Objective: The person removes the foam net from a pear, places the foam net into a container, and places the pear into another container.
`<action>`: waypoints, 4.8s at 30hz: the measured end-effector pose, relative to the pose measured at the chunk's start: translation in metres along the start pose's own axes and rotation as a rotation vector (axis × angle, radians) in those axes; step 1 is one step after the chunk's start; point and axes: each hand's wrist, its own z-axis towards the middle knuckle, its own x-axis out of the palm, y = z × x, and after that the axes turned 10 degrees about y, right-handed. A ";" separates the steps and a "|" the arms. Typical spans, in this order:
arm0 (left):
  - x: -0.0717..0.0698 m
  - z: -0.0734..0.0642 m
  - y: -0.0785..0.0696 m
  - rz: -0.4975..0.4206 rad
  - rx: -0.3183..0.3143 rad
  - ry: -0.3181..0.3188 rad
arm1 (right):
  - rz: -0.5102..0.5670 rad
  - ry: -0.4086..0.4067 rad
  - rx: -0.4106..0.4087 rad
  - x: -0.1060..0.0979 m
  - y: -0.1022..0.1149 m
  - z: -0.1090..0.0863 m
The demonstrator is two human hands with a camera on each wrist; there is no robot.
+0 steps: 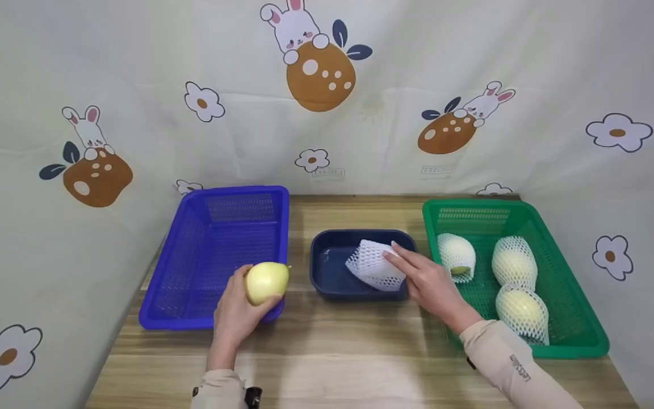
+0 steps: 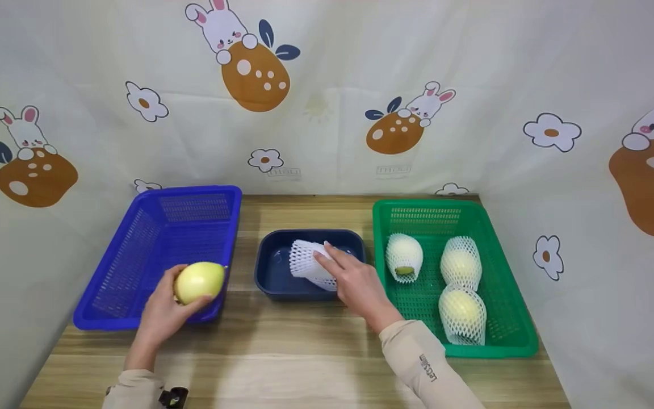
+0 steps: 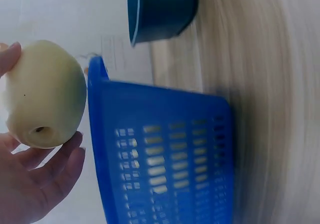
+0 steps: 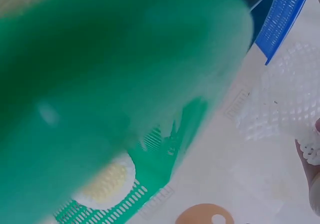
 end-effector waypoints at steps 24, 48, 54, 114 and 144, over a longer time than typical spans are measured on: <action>-0.021 -0.005 0.046 0.145 -0.211 -0.106 | -0.156 0.081 0.119 -0.004 -0.006 0.047; -0.028 0.009 0.067 0.215 -0.345 -0.004 | -0.307 0.088 0.213 0.048 -0.005 0.048; -0.032 0.012 0.066 0.218 -0.393 0.081 | -0.336 0.086 0.237 0.052 -0.005 0.049; -0.048 0.026 0.067 0.314 -0.428 0.438 | -0.012 0.565 0.458 0.059 0.011 0.027; 0.025 0.003 0.002 0.333 -0.031 0.075 | -0.060 0.208 0.657 -0.049 -0.049 -0.034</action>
